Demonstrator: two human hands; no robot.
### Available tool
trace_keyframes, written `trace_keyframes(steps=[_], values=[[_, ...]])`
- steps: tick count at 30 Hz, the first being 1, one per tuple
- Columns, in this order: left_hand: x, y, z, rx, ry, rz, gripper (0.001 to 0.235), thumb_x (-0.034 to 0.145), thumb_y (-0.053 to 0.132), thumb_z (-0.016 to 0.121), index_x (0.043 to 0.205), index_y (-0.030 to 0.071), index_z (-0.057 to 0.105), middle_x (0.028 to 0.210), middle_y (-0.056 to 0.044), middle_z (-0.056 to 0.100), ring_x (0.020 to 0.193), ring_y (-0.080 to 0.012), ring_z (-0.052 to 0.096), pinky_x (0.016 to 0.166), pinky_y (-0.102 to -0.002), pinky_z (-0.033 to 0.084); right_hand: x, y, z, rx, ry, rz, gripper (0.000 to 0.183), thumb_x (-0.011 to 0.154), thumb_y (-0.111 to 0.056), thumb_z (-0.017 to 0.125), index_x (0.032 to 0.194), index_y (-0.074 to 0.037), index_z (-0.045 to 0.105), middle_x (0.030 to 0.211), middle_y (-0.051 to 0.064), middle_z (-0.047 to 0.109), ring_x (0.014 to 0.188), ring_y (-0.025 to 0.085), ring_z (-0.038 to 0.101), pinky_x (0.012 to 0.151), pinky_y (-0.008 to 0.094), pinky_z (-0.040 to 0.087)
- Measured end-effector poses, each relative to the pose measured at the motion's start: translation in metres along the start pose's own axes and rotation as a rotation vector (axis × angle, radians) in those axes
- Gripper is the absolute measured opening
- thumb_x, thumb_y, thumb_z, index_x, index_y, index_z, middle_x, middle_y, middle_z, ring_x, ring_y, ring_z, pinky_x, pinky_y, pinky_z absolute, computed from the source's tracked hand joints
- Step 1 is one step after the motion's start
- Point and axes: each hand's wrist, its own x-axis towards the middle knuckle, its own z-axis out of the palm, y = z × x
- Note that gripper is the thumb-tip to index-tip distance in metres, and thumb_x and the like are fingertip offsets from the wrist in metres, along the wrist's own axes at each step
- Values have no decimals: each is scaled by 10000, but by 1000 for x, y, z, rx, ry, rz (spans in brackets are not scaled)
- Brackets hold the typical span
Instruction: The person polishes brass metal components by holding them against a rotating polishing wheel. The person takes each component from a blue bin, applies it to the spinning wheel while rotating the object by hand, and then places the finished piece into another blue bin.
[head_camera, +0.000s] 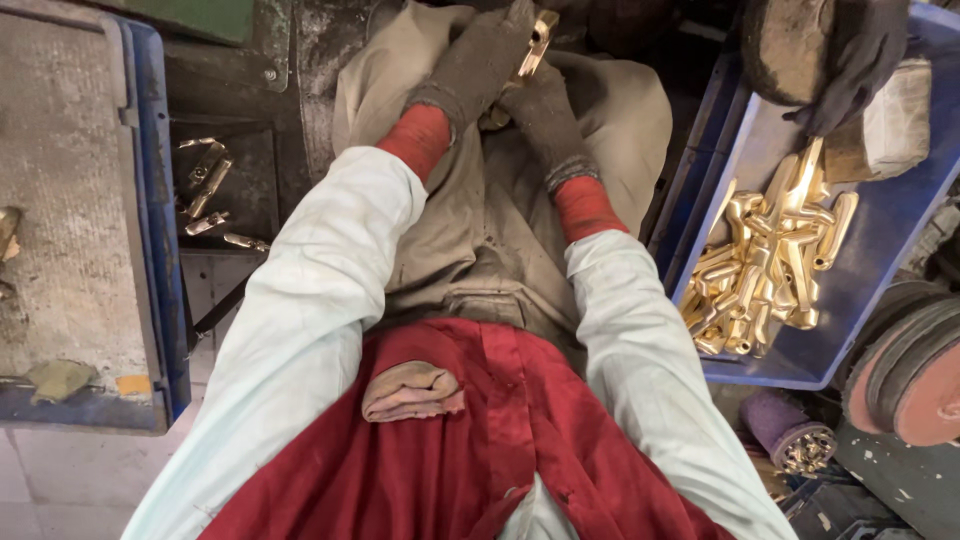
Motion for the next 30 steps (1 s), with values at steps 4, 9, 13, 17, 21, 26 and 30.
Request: trace_keyframes(steps=[4, 9, 13, 17, 21, 26, 30], values=[[5, 0, 9, -712, 32, -221, 281, 1178, 208, 497, 1277, -23, 622, 1196, -223, 703, 1132, -395, 652, 951, -424, 524, 6, 11, 1, 63, 29, -101, 326, 886, -29, 760, 1202, -12, 681, 1037, 37, 759, 880, 117, 709, 769, 290, 595], [7, 2, 1, -340, 67, 54, 629, 831, 53, 707, 1356, -142, 421, 1089, -291, 686, 1036, -435, 671, 838, -444, 564, -13, -28, 4, 49, 44, 7, 231, 932, -70, 739, 1156, -23, 706, 902, 39, 759, 724, 104, 704, 643, 274, 577], [-2, 10, -17, -365, 114, -19, 633, 775, 68, 747, 1290, -137, 441, 1032, -303, 685, 976, -455, 676, 788, -462, 571, -29, -55, 10, 7, 90, 54, 199, 889, -106, 708, 1075, -48, 664, 743, 40, 680, 561, 115, 588, 507, 307, 510], [-4, 13, -19, -448, 48, -120, 261, 996, 52, 593, 1224, -50, 519, 1055, -272, 705, 1017, -428, 693, 795, -475, 572, -29, -35, 3, -176, 179, -169, 193, 915, -145, 758, 1029, -12, 677, 799, 13, 685, 646, 78, 590, 562, 286, 509], [8, 18, 3, -452, 164, -103, 124, 993, 49, 552, 1089, -27, 530, 1001, -281, 709, 964, -459, 684, 752, -511, 555, -20, -21, -11, -99, 164, -153, 216, 895, -145, 758, 1054, -9, 705, 828, -7, 703, 688, 58, 595, 580, 270, 510], [10, 15, 24, -390, 346, -20, 172, 947, 34, 554, 1112, -9, 529, 939, -252, 718, 889, -445, 705, 704, -496, 571, -27, -41, -16, -140, 133, -128, 231, 901, -175, 758, 1040, 2, 706, 805, -6, 688, 665, 71, 586, 565, 285, 491], [4, 18, 26, -362, 230, -138, 223, 912, 18, 579, 1122, -18, 514, 883, -241, 716, 846, -422, 713, 649, -486, 562, -37, -73, -26, -553, 155, -148, 286, 874, -236, 743, 945, 38, 697, 694, 111, 679, 584, 164, 635, 568, 349, 516]])
